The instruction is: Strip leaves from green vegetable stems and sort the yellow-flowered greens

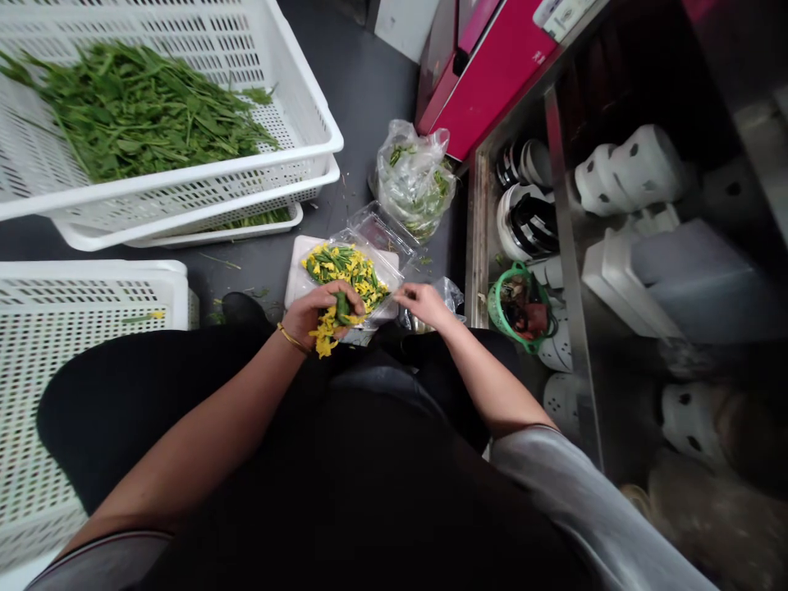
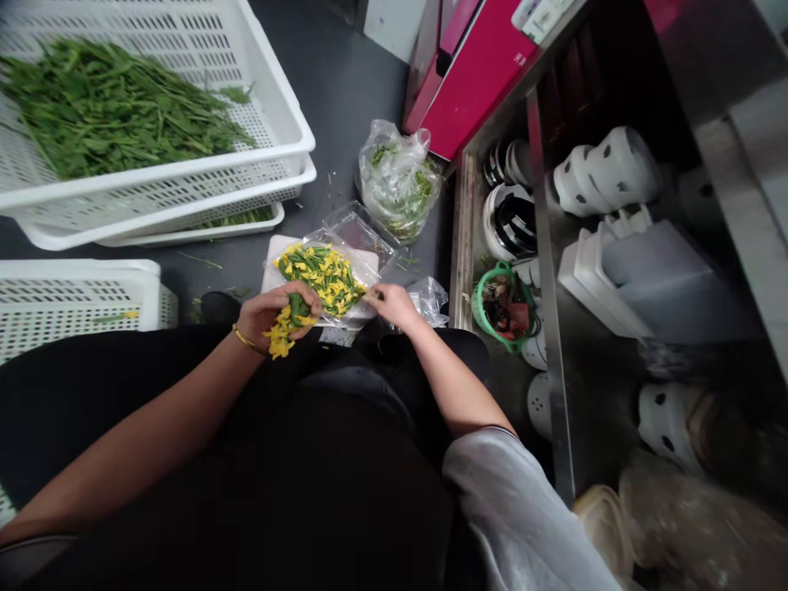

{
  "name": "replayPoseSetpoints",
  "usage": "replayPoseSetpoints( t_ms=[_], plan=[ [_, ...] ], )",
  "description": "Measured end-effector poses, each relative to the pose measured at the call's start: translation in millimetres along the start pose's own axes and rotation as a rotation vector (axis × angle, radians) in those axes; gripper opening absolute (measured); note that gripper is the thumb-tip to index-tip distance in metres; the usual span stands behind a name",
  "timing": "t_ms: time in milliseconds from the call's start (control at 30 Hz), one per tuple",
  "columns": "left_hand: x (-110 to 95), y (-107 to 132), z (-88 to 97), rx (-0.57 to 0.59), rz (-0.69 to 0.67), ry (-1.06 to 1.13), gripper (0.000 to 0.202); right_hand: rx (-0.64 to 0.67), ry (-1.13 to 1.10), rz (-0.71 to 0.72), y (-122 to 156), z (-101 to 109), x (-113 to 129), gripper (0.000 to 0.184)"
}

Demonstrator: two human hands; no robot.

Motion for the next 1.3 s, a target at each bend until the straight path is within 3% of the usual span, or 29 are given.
replayPoseSetpoints(
  t_ms=[67,200,367,500,633,767,900,1000,1100,1200,1300],
  plan=[
    [4.9,-3.1,5.0,-0.047,0.002,0.013,0.033,-0.069,0.145,-0.033,-25.3,-8.7,-3.3,0.034],
    [13.3,-7.9,11.1,-0.176,0.048,-0.108,0.025,0.085,0.242,-0.061,-57.4,-29.4,-6.3,0.022],
    [9.6,-11.8,12.3,-0.328,0.086,-0.169,0.019,0.016,0.205,-0.022,-58.2,-14.8,-9.0,0.025],
    [9.0,-13.2,9.5,-0.292,0.093,-0.128,0.021,0.1,0.312,-0.09,-57.2,-21.1,0.4,0.037],
    [11.4,-9.6,11.7,-0.259,0.064,-0.108,0.023,0.165,0.374,-0.141,-63.9,-34.2,12.7,0.031],
    [9.2,-9.2,18.5,-0.427,-0.001,-0.158,0.022,0.063,0.313,-0.036,-58.9,-11.5,20.3,0.022],
    [4.1,-15.1,18.1,-0.554,-0.158,-0.519,0.02,-0.07,0.189,0.144,-31.3,28.0,38.7,0.019],
    [5.9,-18.5,11.3,-0.456,-0.297,-0.831,0.022,-0.06,0.041,0.214,-5.0,44.0,59.5,0.017],
    [15.6,-17.7,4.4,-0.25,-0.256,-1.014,0.02,0.013,-0.272,0.217,14.8,45.4,75.4,0.018],
    [19.9,-12.8,-1.3,-0.082,-0.227,-1.022,0.02,0.075,-0.659,0.054,25.7,33.7,74.0,0.022],
    [17.3,-8.7,-4.2,0.005,-0.229,-0.923,0.021,0.028,-1.025,-0.185,34.5,13.2,58.9,0.028]
  ],
)
Point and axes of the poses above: each hand's wrist, its own y-axis away from the middle knuckle, its own z-axis out of the back of the hand, x = y × z, the point moved 3 cm from there along -y, towards the middle knuckle, and after that the axes turned 13 degrees about -x, right-handed, at the moved point
